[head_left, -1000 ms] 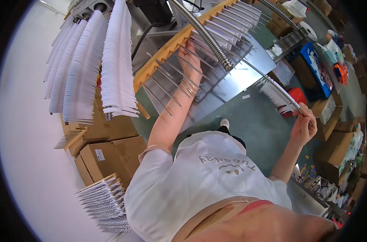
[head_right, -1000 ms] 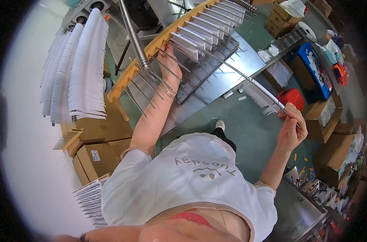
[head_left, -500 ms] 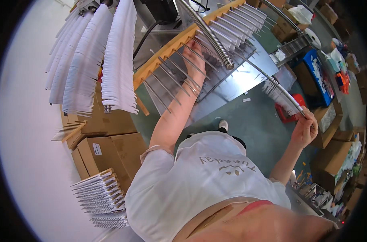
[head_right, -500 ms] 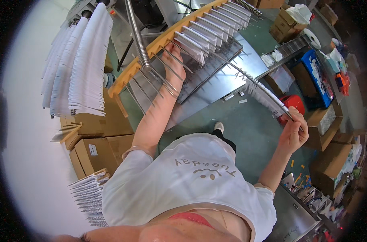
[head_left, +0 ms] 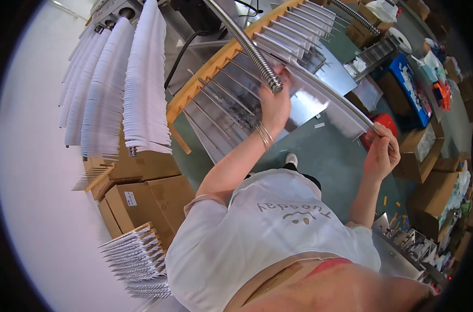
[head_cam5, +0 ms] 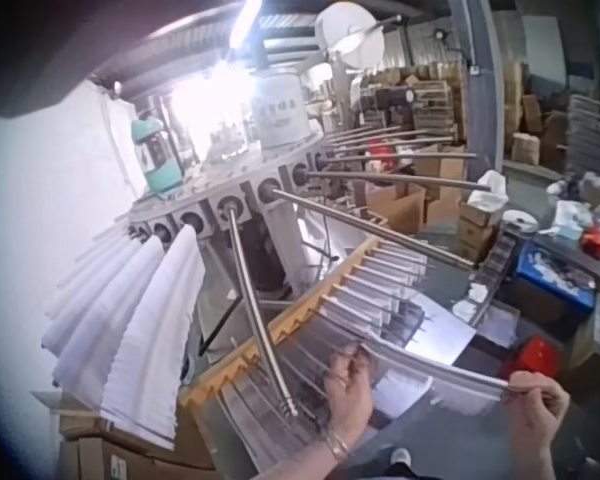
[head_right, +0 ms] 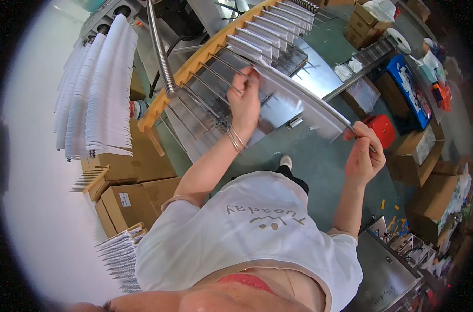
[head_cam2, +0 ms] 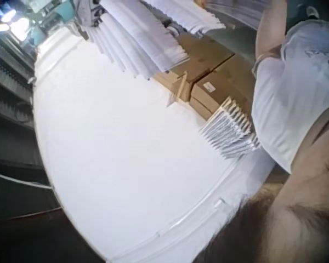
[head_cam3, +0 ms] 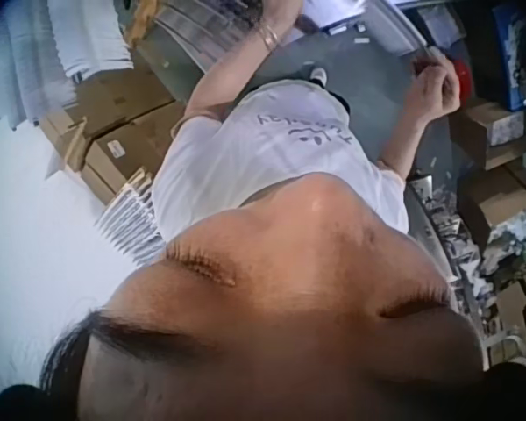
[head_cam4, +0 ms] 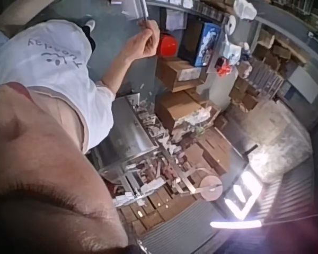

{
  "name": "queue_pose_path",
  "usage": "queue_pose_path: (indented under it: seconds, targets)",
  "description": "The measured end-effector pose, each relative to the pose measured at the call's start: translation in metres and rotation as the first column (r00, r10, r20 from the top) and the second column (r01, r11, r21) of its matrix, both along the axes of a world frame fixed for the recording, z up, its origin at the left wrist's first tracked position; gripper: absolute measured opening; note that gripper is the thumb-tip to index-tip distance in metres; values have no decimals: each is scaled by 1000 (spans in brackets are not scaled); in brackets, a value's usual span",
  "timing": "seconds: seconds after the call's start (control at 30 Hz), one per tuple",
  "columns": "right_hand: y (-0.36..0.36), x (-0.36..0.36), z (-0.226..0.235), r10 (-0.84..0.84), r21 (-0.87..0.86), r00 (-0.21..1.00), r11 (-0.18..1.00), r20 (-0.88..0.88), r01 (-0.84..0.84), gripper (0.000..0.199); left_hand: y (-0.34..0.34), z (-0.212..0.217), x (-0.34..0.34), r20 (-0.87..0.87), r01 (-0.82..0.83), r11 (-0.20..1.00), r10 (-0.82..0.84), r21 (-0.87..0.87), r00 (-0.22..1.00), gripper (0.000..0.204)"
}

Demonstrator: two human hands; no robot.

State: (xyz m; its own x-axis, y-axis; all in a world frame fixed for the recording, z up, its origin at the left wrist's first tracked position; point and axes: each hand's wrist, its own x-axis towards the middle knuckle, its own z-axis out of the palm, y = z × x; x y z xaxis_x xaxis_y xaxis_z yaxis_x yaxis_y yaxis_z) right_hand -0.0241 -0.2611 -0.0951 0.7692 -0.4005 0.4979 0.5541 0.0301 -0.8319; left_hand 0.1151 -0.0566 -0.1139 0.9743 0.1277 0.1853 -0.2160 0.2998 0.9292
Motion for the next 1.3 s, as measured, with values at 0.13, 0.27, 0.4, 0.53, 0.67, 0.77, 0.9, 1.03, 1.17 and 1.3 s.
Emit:
queue_pose_path:
  seconds: [0.13, 0.27, 0.4, 0.53, 0.67, 0.77, 0.9, 1.03, 1.17, 1.3]
  targets:
    - [-26, -17, -10, 13, 151, 1000, 988, 15, -15, 26, 0, 3, -13, 20, 153, 962, -162, 227, 987, 20]
    - [-39, -23, -13, -1, 182, 1000, 983, 23, -3, 27, 3, 3, -11, 89, 23, 960, -50, 278, 995, 27]
    - [-39, -18, -7, -14, 127, 1000, 992, 5, 13, 26, 6, -11, 4, -36, -43, 999, 44, 10, 998, 37]
    - [-32, -8, -1, 42, 76, 999, 996, 4, -42, 26, 6, -14, 12, -4, 42, 947, -45, -319, 999, 43]
    - [-13, 5, 1, 5, 95, 999, 995, -45, -1, 25, 6, -6, 15, -121, 48, 967, -80, -251, 989, 47]
    - [6, 18, 1, -26, 76, 997, 997, -67, 31, 24, 3, -10, 20, -70, 65, 948, -91, -312, 993, 45]
    - [10, 18, 5, -17, 68, 998, 997, -54, 20, 24, 5, -15, 21, -81, 46, 953, -73, -298, 994, 40]
    - [-6, 2, 9, -22, 99, 999, 995, -31, 25, 23, 4, -12, 12, -42, 76, 994, -80, -82, 996, 33]
    - [-37, -24, -2, -82, 177, 996, 981, -21, 84, 21, -12, -6, -3, 37, 128, 986, -125, -110, 991, 27]
    - [-49, -45, 8, -80, 287, 997, 955, 11, 74, 20, -26, -3, -16, 151, 151, 981, -169, 120, 974, 24]
